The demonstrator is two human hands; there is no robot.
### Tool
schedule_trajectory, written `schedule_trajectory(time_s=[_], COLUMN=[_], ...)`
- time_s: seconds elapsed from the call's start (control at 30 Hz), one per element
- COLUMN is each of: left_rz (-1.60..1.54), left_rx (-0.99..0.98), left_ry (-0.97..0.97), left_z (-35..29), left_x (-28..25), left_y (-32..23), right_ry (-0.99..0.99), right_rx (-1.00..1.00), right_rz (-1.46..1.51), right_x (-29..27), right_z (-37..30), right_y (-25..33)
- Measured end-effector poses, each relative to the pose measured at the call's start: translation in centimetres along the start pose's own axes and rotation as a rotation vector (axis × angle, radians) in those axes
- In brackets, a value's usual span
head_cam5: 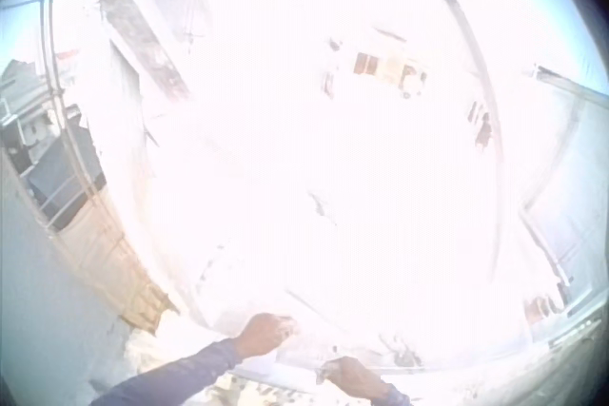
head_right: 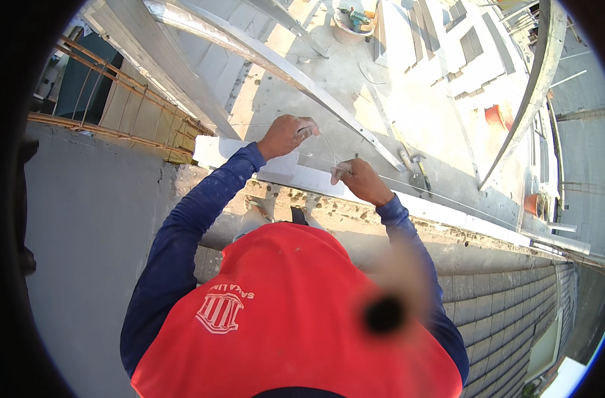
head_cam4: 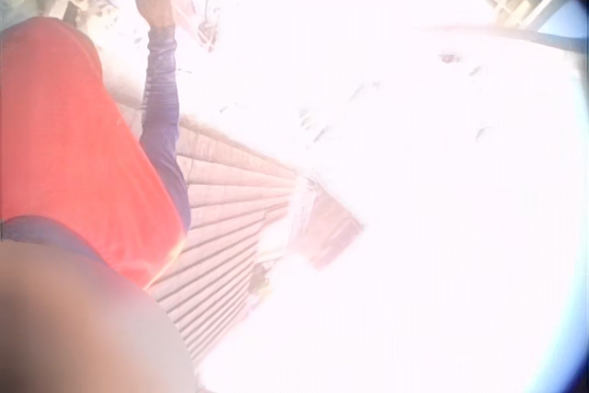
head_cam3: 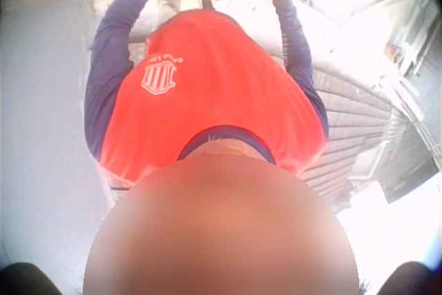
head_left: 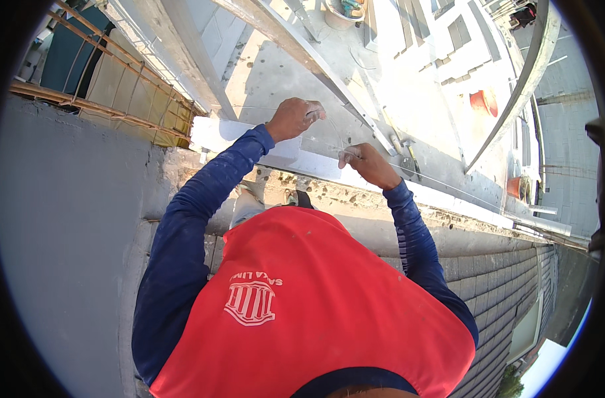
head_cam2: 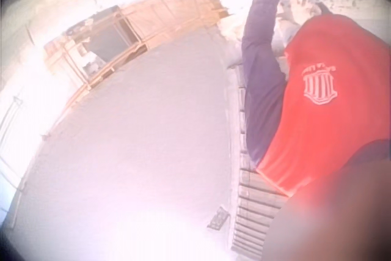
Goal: The person places white rectangular roof tiles onto a curved metal frame on a rooftop. They use a trowel to apply mortar or adhesive to the frame before positioning each tile and tapping it into place.
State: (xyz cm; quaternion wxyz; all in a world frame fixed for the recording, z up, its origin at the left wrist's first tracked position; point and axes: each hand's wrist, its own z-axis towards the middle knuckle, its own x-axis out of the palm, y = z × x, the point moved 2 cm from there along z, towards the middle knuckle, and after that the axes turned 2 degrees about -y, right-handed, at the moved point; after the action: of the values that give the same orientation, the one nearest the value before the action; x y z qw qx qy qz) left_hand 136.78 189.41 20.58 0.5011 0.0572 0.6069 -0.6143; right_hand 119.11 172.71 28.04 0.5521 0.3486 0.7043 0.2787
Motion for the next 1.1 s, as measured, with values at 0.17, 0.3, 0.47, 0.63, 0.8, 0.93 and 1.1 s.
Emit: schedule_trajectory(time_s=[0.17,0.3,0.47,0.63,0.8,0.93,1.1], left_rz=[-0.015,-0.014,-0.021,-0.096,-0.119,-0.108,0.007], left_rx=[0.118,0.122,0.081,0.112,0.138,0.129,0.201], left_ry=[0.127,0.238,0.145,0.310,0.271,0.233,0.326], left_z=[-1.1,-1.8,-2.1,-2.6,-3.0,-2.4,-2.0], left_x=[0.3,-0.2,-0.2,-0.1,-1.0,-1.0,-0.3], left_y=[0.0,-0.3,-0.9,-2.2,-3.8,-3.4,-2.8], right_ry=[-0.336,-0.405,0.263,0.233,-0.499,-0.140,0.312], right_rx=[-0.150,-0.016,-0.005,-0.174,0.173,0.258,-0.187], right_rz=[0.015,-0.318,-0.247,0.393,-0.145,-0.506,0.212], right_x=[-3.3,-1.0,2.8,-0.3,-1.6,3.2,5.2], right_z=[1.3,3.3,-1.0,-1.5,1.1,-0.9,-1.5], right_y=[-1.3,-5.9,-4.8,-0.1,-3.2,-6.4,-2.4])
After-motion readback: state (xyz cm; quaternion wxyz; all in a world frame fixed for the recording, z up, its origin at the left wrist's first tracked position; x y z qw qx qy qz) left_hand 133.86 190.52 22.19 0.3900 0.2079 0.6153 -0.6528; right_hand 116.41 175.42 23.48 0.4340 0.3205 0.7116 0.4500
